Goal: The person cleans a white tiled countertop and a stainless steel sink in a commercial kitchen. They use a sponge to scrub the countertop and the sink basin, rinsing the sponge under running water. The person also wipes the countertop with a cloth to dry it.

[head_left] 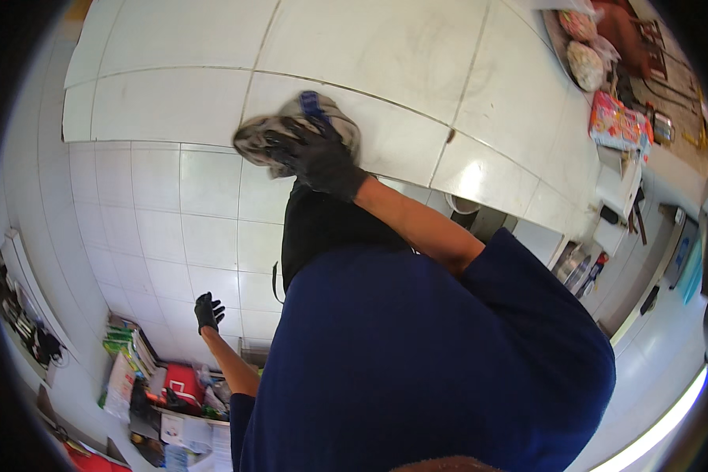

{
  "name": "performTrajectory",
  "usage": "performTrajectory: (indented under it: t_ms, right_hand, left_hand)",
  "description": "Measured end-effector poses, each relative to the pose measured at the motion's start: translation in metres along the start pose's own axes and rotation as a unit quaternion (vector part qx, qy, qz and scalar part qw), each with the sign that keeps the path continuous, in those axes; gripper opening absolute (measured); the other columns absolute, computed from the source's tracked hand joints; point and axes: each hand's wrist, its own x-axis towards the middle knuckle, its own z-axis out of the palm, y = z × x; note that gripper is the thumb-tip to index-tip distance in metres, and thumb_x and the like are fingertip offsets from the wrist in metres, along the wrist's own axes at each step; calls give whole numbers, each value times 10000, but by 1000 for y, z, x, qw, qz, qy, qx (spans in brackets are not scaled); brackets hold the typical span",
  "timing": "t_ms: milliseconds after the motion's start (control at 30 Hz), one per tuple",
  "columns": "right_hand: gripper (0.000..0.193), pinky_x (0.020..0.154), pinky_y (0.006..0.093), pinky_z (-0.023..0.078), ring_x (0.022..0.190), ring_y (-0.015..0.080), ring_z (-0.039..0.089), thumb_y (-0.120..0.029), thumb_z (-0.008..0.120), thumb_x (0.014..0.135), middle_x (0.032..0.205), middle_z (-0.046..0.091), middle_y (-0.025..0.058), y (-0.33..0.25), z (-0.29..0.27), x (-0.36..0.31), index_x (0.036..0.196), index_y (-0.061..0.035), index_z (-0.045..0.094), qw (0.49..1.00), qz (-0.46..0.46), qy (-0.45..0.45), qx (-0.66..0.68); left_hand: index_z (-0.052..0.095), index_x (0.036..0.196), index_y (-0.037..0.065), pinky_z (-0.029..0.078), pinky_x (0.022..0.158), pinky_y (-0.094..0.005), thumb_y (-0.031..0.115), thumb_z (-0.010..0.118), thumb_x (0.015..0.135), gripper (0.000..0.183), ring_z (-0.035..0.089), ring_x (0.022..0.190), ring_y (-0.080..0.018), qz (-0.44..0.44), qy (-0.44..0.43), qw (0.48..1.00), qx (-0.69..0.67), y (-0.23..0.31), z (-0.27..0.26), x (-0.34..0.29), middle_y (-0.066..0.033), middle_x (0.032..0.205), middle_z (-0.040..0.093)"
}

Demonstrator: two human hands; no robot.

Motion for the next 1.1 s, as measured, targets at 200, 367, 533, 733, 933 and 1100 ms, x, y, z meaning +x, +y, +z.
performTrajectory:
  t_ms: [200, 367, 533, 733, 933, 1100]
  right_hand:
    - [438, 1023, 371, 212, 1223, 284, 314, -226, 468, 836, 1299, 394, 116, 69, -32, -269, 1254, -104, 422, 875, 454, 63, -157]
    - [394, 888, 334, 369, 1031, 203, 459, -211, 493, 854, 1179, 473, 98, 128, -139, -397, 1196, -28, 423, 587, 548, 474, 361]
    - [620, 953, 475, 229, 1164, 345, 319, -407, 479, 791, 1297, 342, 168, 113, -263, -335, 1276, -46, 338, 559, 613, 499, 250]
    - [657, 943, 463, 305, 1221, 314, 292, -416, 488, 828, 1331, 299, 182, 194, -172, -327, 1322, -52, 255, 840, 408, 283, -218]
    - [680, 921, 646, 143, 1251, 409, 190, -519, 476, 774, 1403, 194, 90, 243, -154, -184, 1350, -239, 246, 851, 388, 86, -343]
    - [504, 844, 418, 373, 972, 322, 483, -384, 507, 786, 1089, 504, 200, 257, -95, -37, 1082, 23, 499, 935, 335, 116, -17]
  left_hand:
    - [487, 1070, 111, 442, 490, -348, 439, 548, 772, 448, 577, 614, -269, -15, 35, 995, -94, -38, -43, 43, -141, 850, 607]
    - [444, 1136, 147, 455, 517, -376, 401, 536, 794, 436, 578, 627, -290, -130, -22, 988, -84, -59, -20, 75, -145, 908, 601]
    - [489, 1083, 104, 461, 584, -379, 433, 532, 785, 446, 584, 685, -273, -6, -59, 998, -26, 24, 9, 77, -131, 930, 600]
    - [467, 1111, 140, 438, 607, -367, 456, 519, 783, 458, 582, 758, -270, 54, 16, 994, -90, 44, 4, 42, -114, 958, 592]
    - [448, 1100, 197, 427, 481, -362, 414, 515, 804, 373, 592, 683, -290, -118, 4, 975, -190, -70, 3, 18, -134, 930, 599]
    - [432, 1119, 177, 453, 506, -377, 385, 522, 800, 392, 594, 645, -284, -54, 39, 994, -86, -96, 82, -73, -159, 907, 602]
